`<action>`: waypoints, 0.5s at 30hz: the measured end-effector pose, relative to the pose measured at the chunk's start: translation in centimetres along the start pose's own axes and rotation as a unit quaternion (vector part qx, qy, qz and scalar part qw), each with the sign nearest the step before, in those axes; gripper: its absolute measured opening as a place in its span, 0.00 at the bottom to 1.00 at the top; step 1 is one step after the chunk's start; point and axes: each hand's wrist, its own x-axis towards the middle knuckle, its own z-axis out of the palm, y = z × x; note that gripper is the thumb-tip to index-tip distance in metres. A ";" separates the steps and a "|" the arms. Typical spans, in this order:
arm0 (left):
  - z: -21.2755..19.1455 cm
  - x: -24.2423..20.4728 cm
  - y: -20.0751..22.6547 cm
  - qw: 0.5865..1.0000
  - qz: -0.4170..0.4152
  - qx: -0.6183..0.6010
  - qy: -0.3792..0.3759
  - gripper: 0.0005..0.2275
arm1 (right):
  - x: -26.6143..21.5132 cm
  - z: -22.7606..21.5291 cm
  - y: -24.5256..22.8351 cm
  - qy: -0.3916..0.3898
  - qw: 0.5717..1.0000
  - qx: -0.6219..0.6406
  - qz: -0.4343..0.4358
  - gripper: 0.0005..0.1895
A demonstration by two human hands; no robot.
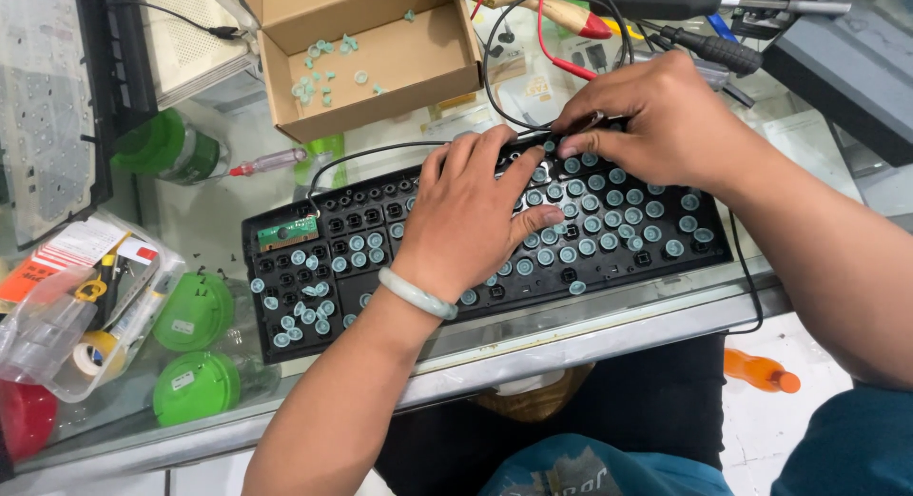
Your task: The person assembles a keyboard by placing light blue keycaps into the keyboard base. They use a screwdriver to remove a small circuit board, place it in a cardboard box, and then continue inserting keycaps by hand.
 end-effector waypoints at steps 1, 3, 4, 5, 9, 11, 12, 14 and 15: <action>0.0 0.0 0.0 1.000 -0.001 0.000 0.000 0.28 | 0.0 0.1 0.0 -0.001 1.000 0.000 0.000 0.10; 0.1 0.0 0.0 1.000 0.001 0.004 0.004 0.28 | 0.0 0.2 0.0 0.009 1.000 0.002 0.005 0.09; 0.1 -0.1 -0.1 1.000 0.000 0.004 0.005 0.28 | 0.0 0.2 0.0 0.009 1.000 0.002 0.004 0.09; 0.1 -0.1 -0.1 1.000 0.002 0.005 0.007 0.28 | 0.0 0.3 0.0 0.009 1.000 0.001 0.008 0.09; 0.2 -0.1 0.0 1.000 0.002 0.004 0.005 0.29 | -0.2 0.5 0.1 0.014 1.000 -0.008 0.011 0.09; 0.2 -0.1 0.0 1.000 0.001 0.005 0.004 0.29 | -0.1 0.4 -0.1 0.018 1.000 -0.007 0.009 0.09; 0.2 -0.1 0.0 1.000 0.000 0.006 0.002 0.29 | 0.0 0.4 -0.2 0.022 1.000 -0.006 0.007 0.08; 0.2 -0.1 0.0 1.000 0.000 0.007 0.003 0.29 | -0.1 0.5 -0.1 0.023 1.000 -0.009 0.008 0.08; 0.2 -0.1 -0.1 1.000 0.001 0.009 0.005 0.29 | -0.1 0.5 -0.1 0.024 1.000 -0.011 0.009 0.08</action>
